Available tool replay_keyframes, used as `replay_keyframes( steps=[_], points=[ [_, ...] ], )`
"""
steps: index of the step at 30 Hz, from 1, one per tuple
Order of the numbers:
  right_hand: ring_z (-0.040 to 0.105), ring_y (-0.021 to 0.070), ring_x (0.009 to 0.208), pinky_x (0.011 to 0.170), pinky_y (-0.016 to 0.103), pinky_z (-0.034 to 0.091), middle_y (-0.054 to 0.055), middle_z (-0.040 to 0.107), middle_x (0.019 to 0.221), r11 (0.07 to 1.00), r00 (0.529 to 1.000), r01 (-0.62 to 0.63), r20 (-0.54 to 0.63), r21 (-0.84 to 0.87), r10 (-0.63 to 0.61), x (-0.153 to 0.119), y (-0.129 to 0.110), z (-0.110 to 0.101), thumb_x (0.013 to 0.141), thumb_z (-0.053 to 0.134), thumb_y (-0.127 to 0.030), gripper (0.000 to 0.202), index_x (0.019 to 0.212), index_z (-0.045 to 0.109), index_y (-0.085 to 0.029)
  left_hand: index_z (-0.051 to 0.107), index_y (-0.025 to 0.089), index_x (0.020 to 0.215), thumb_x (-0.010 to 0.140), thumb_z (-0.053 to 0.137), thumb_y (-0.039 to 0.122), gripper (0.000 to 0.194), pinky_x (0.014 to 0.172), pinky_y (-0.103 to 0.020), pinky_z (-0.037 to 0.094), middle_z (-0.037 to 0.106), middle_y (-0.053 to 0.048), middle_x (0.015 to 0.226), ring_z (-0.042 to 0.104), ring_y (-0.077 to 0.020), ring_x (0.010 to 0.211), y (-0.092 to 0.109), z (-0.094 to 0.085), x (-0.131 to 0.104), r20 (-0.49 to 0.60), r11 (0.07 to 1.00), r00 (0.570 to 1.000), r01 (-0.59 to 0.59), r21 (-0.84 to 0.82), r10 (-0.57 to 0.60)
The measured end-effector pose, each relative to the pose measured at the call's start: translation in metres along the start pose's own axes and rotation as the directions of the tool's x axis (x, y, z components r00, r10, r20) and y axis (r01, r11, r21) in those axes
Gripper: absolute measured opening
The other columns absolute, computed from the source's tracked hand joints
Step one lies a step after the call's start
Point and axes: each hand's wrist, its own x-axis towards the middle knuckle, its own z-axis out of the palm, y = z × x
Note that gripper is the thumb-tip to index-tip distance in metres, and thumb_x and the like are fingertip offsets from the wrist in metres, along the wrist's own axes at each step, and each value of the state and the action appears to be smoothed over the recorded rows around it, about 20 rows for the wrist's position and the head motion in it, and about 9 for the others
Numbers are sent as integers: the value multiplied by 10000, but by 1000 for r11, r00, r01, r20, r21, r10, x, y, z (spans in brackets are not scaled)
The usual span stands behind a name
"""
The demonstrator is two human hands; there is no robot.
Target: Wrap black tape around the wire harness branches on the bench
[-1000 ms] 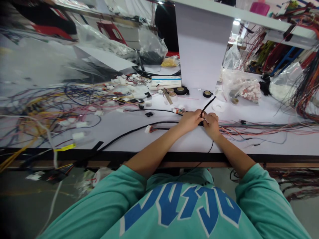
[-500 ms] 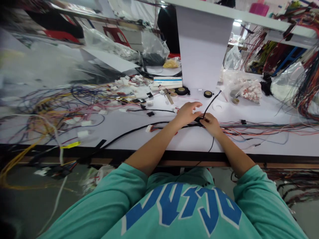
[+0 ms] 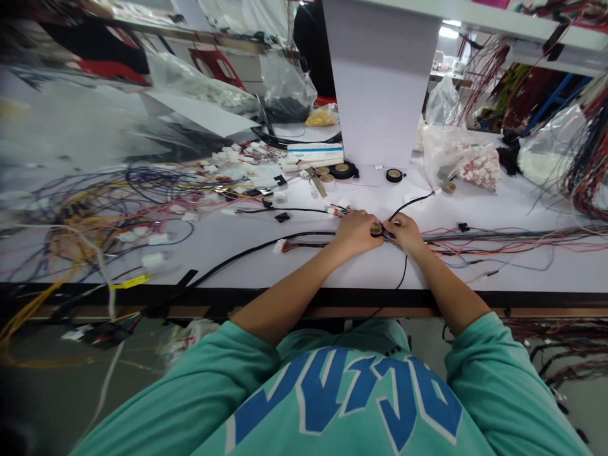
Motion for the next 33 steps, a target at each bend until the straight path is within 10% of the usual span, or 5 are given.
replay_keyframes(
  steps=[5,10,19,27,33],
  points=[
    [484,92,505,516,250,404,-43,533,549,986,986,-136,111,96,125,0,-7,-2,471,720,-367,313,590,495,-183,593,147,876,681,610,370,297,762,-313,462,636,-92,912,594,-223,882,6,-2,-12,133,955,991,9,-296,31],
    [494,92,525,530,257,419,-33,543,588,986,970,-133,217,103,108,-2,-10,-4,512,708,-423,323,631,537,-176,547,136,783,736,479,127,84,489,-212,417,579,-2,595,561,-101,491,-10,-3,6,436,618,896,391,-682,-86],
    [522,134,692,648,301,446,9,549,763,944,974,219,107,-246,-198,-1,-14,-7,714,526,-478,377,954,594,-195,537,157,603,722,554,255,156,390,-205,272,409,72,394,382,-64,308,-12,16,13,234,718,970,213,-663,-71],
    [562,183,829,758,318,412,97,632,903,222,674,734,652,-641,-346,-58,-33,-9,853,417,-258,221,956,589,-165,541,153,605,721,519,135,119,442,-202,330,446,65,426,416,-71,365,-16,34,15,217,593,973,222,-774,-81],
    [568,186,749,698,321,332,103,648,867,-134,654,737,749,-662,-107,-52,-64,-12,845,401,-219,229,918,605,-146,578,140,704,740,495,141,90,478,-204,348,451,71,441,434,-76,392,-15,37,9,157,609,984,172,-774,-78]
  ],
)
